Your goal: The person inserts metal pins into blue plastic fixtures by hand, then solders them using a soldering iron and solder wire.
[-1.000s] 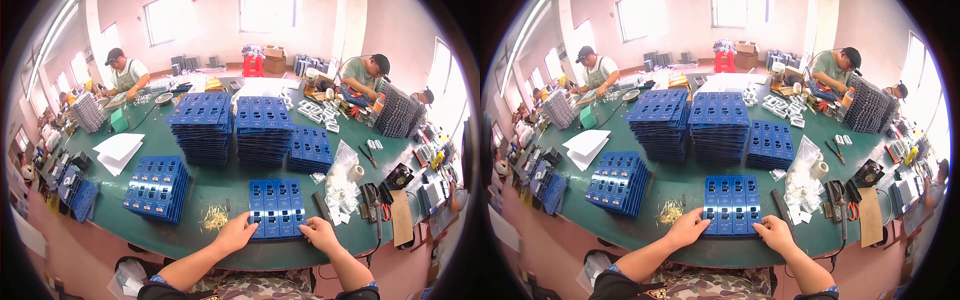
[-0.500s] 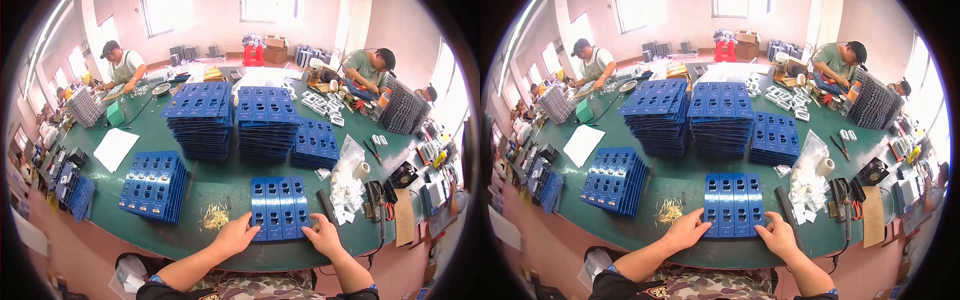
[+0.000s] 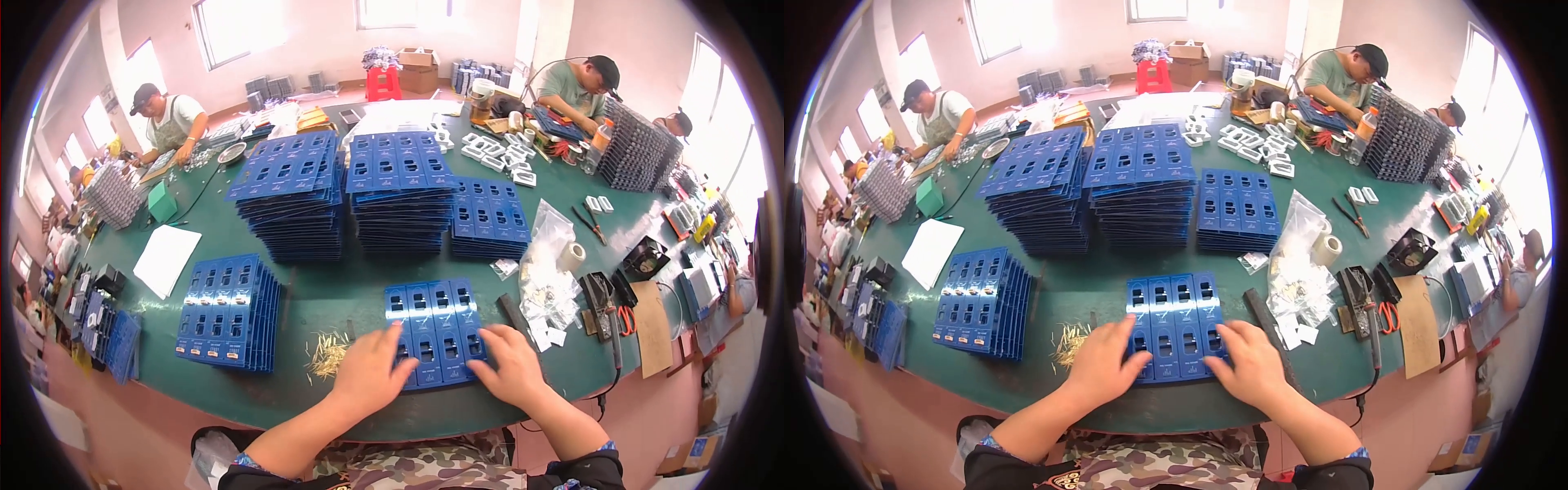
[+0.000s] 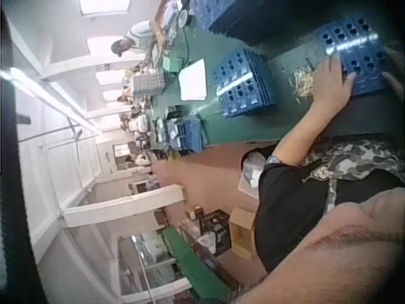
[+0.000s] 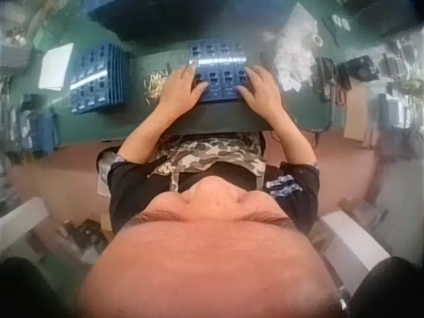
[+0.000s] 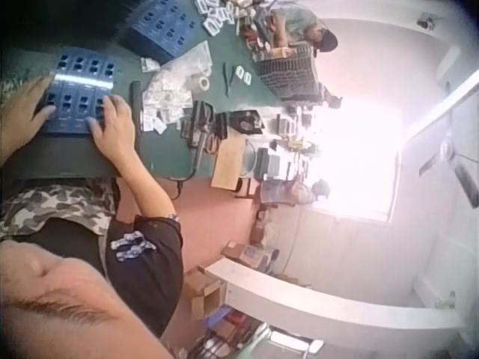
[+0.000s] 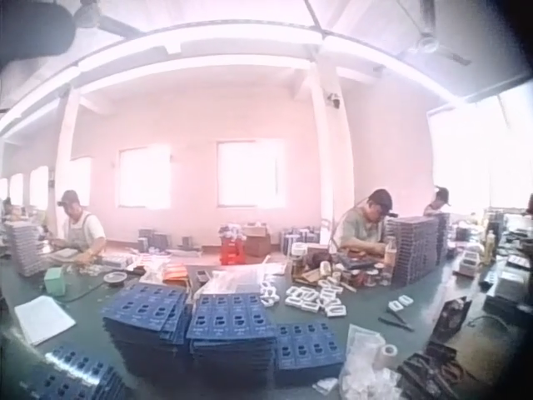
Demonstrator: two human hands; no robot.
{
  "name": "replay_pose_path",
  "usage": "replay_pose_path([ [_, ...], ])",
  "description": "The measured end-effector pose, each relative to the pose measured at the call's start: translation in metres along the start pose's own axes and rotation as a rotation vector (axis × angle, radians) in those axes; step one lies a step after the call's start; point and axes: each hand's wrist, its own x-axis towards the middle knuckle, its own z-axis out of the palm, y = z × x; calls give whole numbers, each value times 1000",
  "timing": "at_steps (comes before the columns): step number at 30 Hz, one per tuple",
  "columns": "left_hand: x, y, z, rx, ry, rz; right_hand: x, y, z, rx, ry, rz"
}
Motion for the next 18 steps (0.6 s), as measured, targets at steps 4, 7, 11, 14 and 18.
replay_pose_path([
  [4,14,10,19,163,-178,170,9,-1,16,-88,-206,-147],
  [7,17,3,29,165,-320,124,5,2,20,-97,-269,-105],
  [11,16,3,31,184,-336,117,1,4,25,-115,-269,-101],
  [14,17,1,32,185,-330,120,-1,5,29,-105,-250,-107],
  [18,9,0,26,163,-251,86,-4,6,27,13,-159,-87],
])
